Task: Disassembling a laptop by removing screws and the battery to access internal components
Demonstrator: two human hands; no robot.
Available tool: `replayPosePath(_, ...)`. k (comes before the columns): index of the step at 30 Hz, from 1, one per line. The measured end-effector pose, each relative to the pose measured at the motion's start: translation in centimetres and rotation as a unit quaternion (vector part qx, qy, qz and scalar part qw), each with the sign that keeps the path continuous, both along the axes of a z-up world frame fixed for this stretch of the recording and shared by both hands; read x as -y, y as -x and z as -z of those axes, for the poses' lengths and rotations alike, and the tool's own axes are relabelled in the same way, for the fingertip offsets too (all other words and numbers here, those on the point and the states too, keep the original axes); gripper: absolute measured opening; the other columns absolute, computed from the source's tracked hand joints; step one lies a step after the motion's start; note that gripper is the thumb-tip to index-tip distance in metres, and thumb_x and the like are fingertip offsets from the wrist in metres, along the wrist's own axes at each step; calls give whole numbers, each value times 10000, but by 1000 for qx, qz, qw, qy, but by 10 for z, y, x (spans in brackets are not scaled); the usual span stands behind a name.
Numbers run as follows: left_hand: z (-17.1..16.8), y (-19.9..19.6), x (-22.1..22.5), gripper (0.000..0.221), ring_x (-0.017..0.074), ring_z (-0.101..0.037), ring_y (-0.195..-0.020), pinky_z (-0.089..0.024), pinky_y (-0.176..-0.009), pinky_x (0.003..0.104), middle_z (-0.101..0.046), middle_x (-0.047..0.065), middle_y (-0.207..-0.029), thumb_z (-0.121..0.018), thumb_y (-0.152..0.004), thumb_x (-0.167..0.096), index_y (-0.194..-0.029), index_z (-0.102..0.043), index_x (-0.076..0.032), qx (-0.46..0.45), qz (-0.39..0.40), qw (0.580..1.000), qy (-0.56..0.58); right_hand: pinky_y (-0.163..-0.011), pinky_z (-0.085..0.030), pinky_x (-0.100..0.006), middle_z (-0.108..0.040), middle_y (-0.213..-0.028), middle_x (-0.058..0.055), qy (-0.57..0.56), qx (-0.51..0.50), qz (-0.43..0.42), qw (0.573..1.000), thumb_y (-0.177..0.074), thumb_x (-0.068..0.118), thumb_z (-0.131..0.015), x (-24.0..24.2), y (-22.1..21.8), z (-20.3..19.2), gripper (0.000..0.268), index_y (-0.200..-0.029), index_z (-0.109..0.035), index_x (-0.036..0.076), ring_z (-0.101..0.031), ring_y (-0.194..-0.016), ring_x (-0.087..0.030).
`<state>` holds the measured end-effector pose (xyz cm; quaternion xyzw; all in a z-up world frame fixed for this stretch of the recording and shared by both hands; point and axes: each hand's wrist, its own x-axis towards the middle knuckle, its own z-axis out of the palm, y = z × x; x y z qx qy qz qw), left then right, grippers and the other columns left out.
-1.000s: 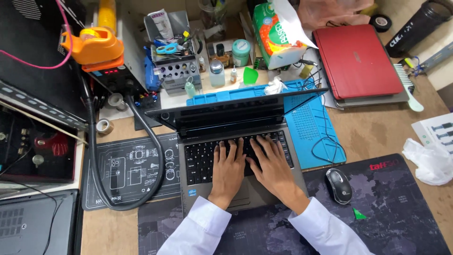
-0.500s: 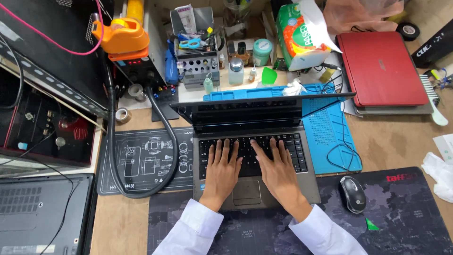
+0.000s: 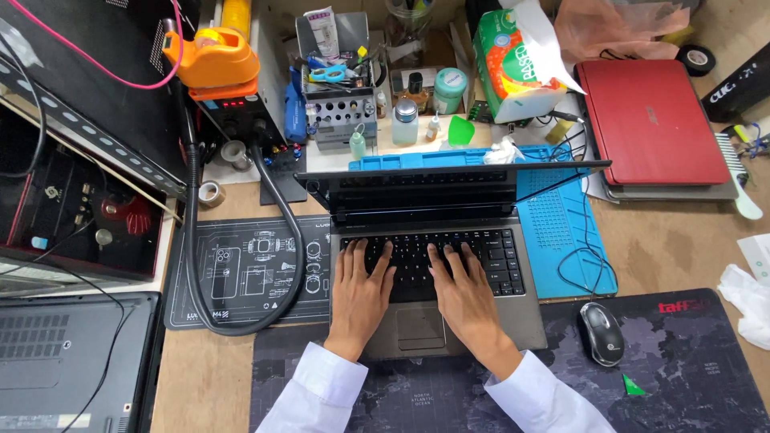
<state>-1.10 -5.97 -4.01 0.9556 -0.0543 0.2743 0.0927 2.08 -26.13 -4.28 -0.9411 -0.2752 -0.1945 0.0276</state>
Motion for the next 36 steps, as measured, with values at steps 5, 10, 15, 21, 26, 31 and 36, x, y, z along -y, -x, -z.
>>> replayPosePath(5, -8, 3, 2, 392, 415, -522, -1200, -457, -1015, 489, -501, 275, -1312, -552, -1026, -326, -1389, -600, -187, -37, -9, 999, 37, -1081, -491, -441, -625, -1316, -117, -37, -12, -40, 998, -1008, 235, -595, 4, 4, -21, 485, -1475, -519, 125, -550, -1318, -373)
replayPosePath(10, 11, 5, 6, 456, 463, -521, -1294, -430, -1102, 509, -521, 346, -1376, -528, -1030, -350, -1456, -540, -187, -53, -26, 998, -5, -783, -595, -334, -746, -1119, -110, -121, -54, -57, 990, -999, 384, -600, 11, -3, -69, 462, -1404, -583, 162, -723, -1027, -242)
replayPosePath(15, 26, 5, 7, 541, 465, -454, -1374, -350, -1183, 507, -449, 361, -1455, -462, -1053, -375, -1559, -385, -196, -63, -44, 995, -70, -972, -518, -401, -540, -1117, -146, -292, 35, -81, 953, -987, 160, -693, 9, -4, -146, 272, -1247, -661, 87, -548, -1065, -285)
replayPosePath(21, 42, 6, 4, 643, 453, -391, -1430, -361, -1179, 485, -339, 370, -1529, -466, -1042, -441, -1607, -254, -220, -78, -48, 990, -108, -1233, -114, -592, -453, -1574, -148, -132, 95, -23, 986, -1039, 434, -675, 5, -38, -183, 550, -1511, -530, 191, -393, -1501, -367)
replayPosePath(26, 7, 17, -10, 510, 450, -372, -1433, -358, -1182, 512, -348, 319, -1540, -545, -1028, -301, -1503, -434, -156, -55, 35, 998, 19, -1188, -307, -517, -603, -1307, -73, -106, 136, -49, 984, -1027, 359, -711, 8, -36, -175, 418, -1375, -623, 145, -552, -1297, -285)
replayPosePath(31, -1, 32, -48, 309, 377, -486, -1392, -353, -1164, 469, -646, 161, -1331, -455, -1032, -139, -1253, -651, -47, -102, 129, 908, 385, -1104, -442, -493, -629, -1112, -43, -165, 114, -108, 974, -980, 208, -775, 25, -10, -153, 284, -1227, -662, 124, -617, -1046, -219)
replayPosePath(36, -50, 56, -51, 325, 153, -635, -1026, -496, -912, 288, -712, 60, -1082, -449, -1049, -224, -1088, -716, -43, -46, -156, 730, 664, -877, -458, -342, -639, -1034, -46, -184, 78, -132, 971, -855, 204, -854, 44, 42, -109, 288, -1094, -711, 133, -585, -978, -218)
